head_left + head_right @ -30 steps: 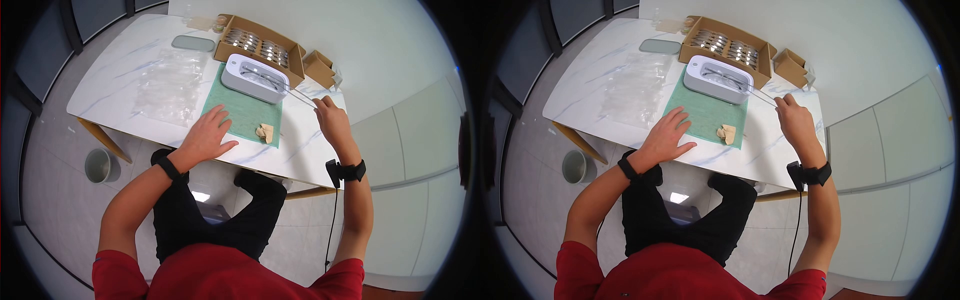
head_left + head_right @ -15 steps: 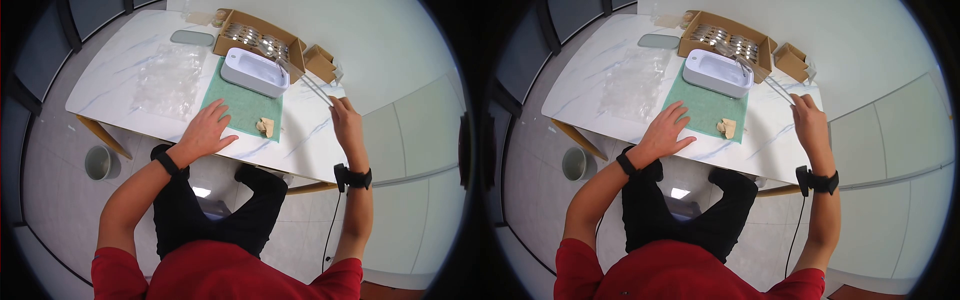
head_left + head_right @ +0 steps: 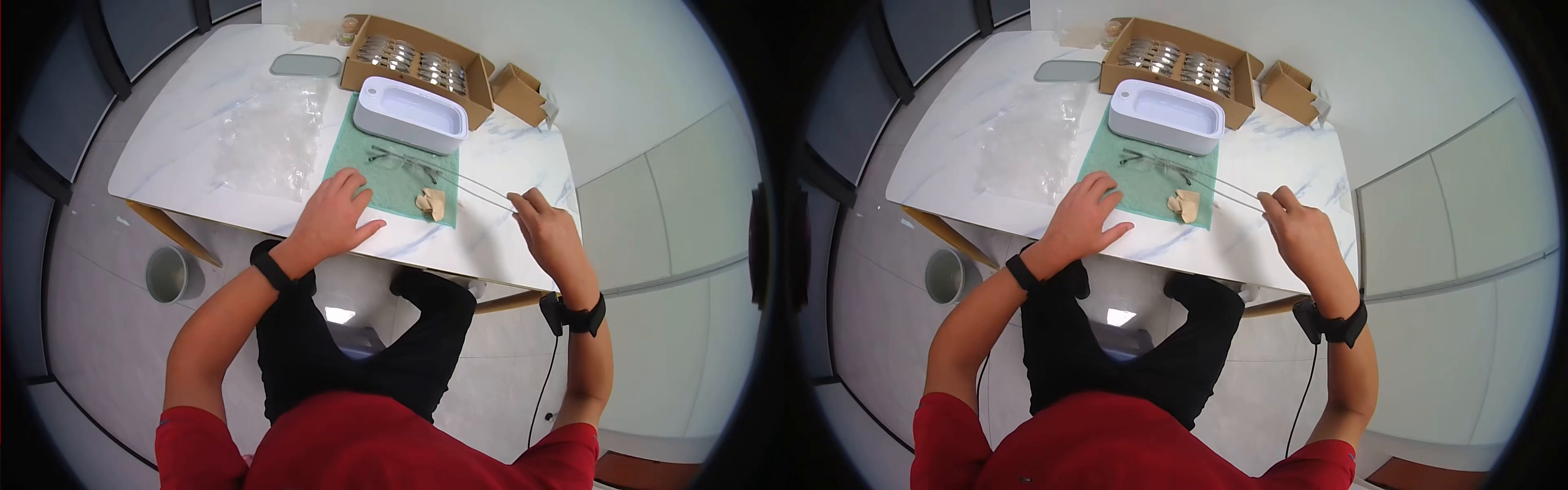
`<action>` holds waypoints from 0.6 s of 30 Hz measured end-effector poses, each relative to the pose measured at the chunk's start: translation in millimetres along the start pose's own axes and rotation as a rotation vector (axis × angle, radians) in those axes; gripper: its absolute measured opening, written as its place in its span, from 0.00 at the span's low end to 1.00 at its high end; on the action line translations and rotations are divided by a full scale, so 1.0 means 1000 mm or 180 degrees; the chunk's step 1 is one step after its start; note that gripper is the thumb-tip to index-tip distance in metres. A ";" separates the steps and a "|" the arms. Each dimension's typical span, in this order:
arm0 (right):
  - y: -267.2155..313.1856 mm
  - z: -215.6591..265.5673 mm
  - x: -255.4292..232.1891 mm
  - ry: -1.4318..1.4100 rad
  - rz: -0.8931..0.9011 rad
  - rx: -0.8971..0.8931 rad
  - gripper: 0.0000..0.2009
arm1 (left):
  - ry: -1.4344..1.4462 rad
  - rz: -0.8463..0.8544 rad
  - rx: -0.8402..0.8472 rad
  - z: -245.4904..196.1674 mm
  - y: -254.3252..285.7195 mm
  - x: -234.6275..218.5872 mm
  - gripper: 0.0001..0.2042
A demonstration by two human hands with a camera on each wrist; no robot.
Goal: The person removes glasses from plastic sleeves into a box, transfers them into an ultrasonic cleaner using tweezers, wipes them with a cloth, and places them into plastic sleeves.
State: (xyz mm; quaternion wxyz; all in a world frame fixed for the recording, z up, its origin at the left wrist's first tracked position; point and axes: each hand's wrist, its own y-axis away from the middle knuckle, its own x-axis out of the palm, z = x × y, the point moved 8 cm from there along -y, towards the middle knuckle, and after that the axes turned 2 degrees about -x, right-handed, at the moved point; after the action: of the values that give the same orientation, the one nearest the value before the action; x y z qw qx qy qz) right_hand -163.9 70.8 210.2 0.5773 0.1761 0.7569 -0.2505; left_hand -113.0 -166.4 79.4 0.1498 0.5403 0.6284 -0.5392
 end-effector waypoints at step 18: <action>-0.022 -0.069 -0.062 -0.0139 -0.0776 0.0868 0.11 | -0.0035 0.0014 0.0072 -0.007 -0.004 -0.004 0.23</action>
State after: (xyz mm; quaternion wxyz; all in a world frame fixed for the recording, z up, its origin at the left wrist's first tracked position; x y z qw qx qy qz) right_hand -213.4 94.0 288.2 0.5297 0.1543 0.7190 -0.4227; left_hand -112.0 -162.0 86.9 0.1485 0.5404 0.6203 -0.5488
